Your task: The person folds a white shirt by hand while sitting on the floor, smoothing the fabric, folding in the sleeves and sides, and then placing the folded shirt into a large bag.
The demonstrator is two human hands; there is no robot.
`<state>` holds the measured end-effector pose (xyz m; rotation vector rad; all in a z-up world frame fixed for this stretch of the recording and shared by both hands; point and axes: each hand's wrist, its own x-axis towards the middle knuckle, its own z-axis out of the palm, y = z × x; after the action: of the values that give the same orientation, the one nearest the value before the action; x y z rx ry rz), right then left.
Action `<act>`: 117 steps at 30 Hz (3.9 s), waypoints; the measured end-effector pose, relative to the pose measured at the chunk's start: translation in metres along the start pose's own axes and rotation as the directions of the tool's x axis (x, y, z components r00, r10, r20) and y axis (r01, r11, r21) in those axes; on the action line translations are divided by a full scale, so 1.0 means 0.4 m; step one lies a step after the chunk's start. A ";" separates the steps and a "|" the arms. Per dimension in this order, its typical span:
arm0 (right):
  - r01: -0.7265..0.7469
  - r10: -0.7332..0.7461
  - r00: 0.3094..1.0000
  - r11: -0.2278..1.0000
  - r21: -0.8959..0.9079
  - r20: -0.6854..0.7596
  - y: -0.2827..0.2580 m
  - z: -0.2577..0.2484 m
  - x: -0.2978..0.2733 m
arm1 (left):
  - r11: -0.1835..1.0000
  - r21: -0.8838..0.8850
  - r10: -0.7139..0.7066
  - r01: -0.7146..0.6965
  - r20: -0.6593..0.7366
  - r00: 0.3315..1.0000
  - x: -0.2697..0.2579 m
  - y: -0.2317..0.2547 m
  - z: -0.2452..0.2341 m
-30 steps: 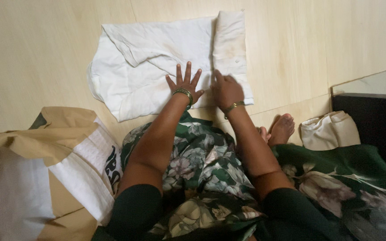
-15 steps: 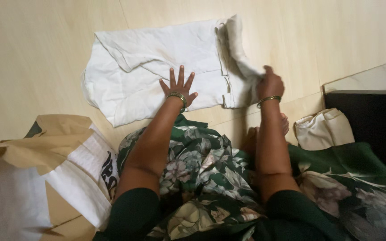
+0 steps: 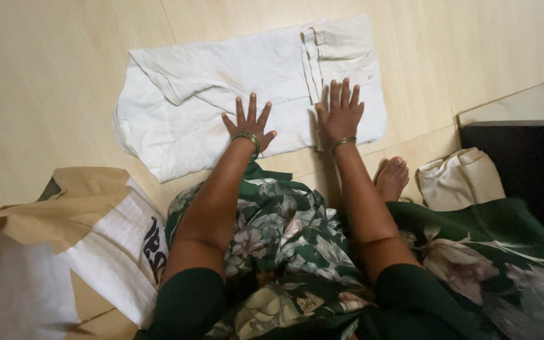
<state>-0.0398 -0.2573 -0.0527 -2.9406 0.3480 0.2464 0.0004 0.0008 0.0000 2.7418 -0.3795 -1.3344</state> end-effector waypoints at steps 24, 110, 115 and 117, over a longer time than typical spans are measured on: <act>0.133 -0.150 0.988 0.935 0.328 0.028 0.127 0.011 0.067 | 0.997 0.050 0.072 -0.066 -0.134 0.988 -0.017 -0.030 0.019; 0.482 -0.231 0.561 0.872 -0.087 0.795 0.050 -0.031 -0.371 | 0.941 -0.291 -0.228 0.170 -0.177 0.957 -0.471 0.143 -0.110; 0.237 -0.245 0.904 0.969 0.068 0.351 0.158 -0.173 -0.141 | 0.944 -0.218 -0.273 0.246 -0.101 0.957 -0.281 0.099 0.029; 0.109 -0.122 0.989 0.985 0.134 0.088 0.165 -0.167 -0.065 | 0.948 -0.191 -0.271 0.254 -0.070 0.960 -0.222 0.082 0.023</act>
<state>-0.0714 -0.3274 0.0070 -2.7980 0.1721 0.3341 -0.0658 -0.0082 0.0678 2.7593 0.1149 -1.2123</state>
